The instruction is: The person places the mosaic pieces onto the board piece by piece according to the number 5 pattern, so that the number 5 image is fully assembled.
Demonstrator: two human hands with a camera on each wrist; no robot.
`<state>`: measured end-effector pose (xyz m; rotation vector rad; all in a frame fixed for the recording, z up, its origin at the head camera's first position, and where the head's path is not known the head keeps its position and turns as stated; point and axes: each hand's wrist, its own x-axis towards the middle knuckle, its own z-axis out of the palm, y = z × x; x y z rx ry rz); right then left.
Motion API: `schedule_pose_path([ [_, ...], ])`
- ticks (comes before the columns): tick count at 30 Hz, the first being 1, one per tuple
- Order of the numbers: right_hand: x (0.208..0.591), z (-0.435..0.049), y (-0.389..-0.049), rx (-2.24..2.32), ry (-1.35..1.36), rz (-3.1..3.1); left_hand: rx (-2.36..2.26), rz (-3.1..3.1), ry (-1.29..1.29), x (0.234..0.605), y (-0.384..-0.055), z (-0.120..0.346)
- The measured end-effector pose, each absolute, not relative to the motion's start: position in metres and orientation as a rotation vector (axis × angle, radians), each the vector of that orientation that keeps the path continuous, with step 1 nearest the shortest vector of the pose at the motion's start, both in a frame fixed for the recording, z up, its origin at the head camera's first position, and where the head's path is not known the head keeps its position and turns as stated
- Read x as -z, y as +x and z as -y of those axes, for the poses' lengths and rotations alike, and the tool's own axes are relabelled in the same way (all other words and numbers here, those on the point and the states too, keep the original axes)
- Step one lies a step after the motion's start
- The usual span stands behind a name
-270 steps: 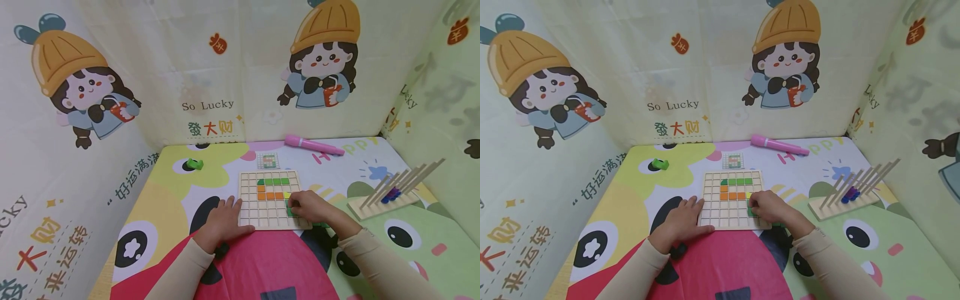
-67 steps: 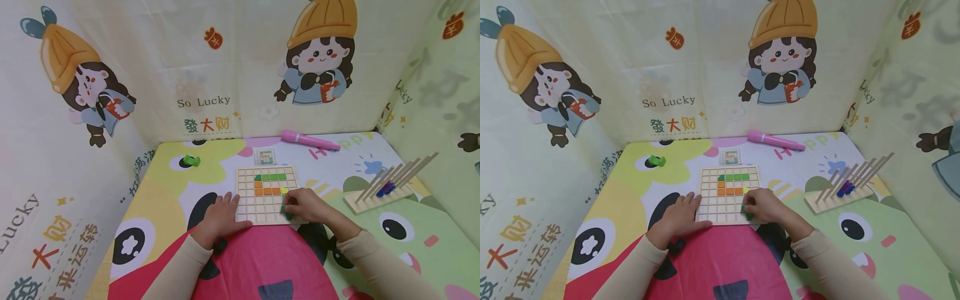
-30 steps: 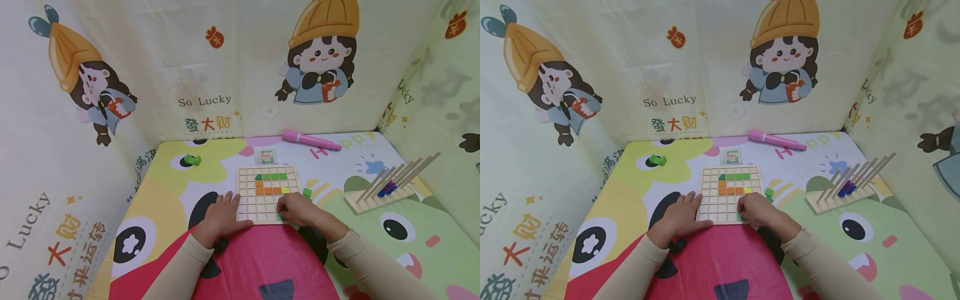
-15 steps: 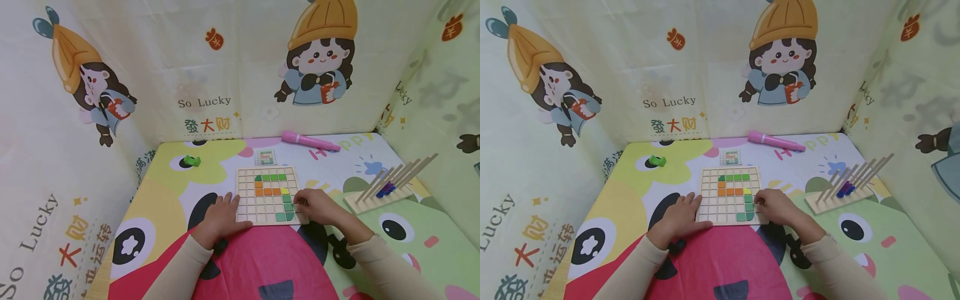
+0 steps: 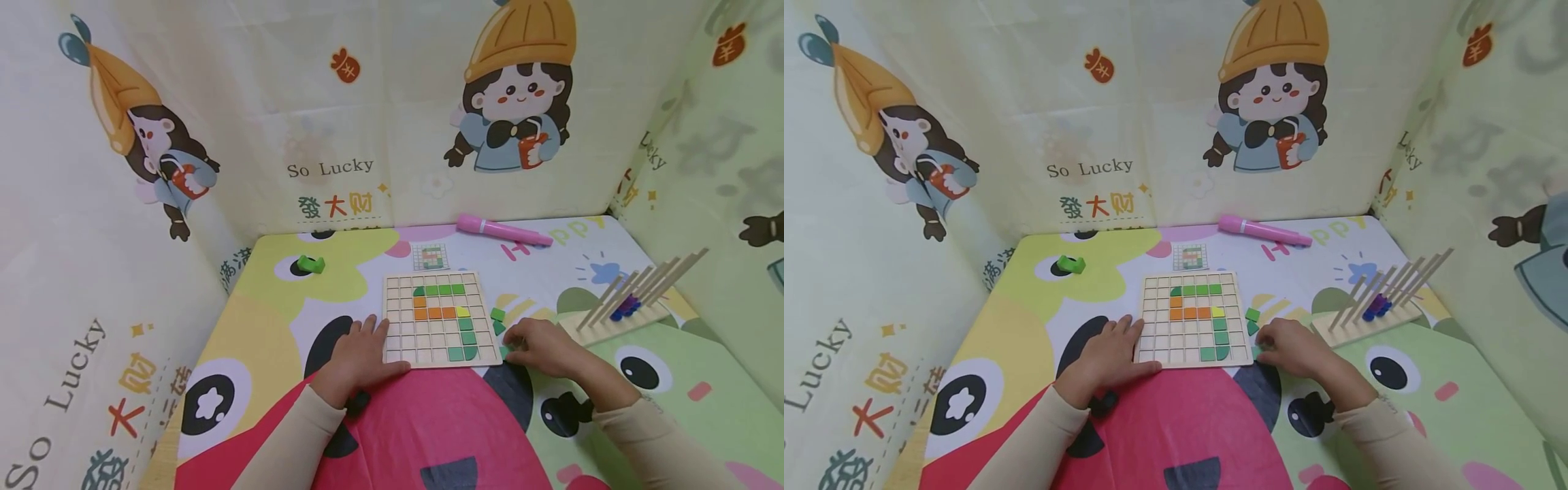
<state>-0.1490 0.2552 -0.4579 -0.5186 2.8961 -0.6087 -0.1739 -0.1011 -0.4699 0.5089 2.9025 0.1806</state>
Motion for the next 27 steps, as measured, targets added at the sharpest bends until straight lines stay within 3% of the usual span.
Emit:
schedule_pose_path([
  [12,0.457,-0.247,-0.146,0.607,-0.404,-2.925,-0.182,-2.898,0.513,0.467,-0.172,0.100],
  [27,0.451,-0.241,-0.159,0.840,-0.480,-2.863,-0.188,-2.889,0.519,0.467,-0.173,0.101],
])
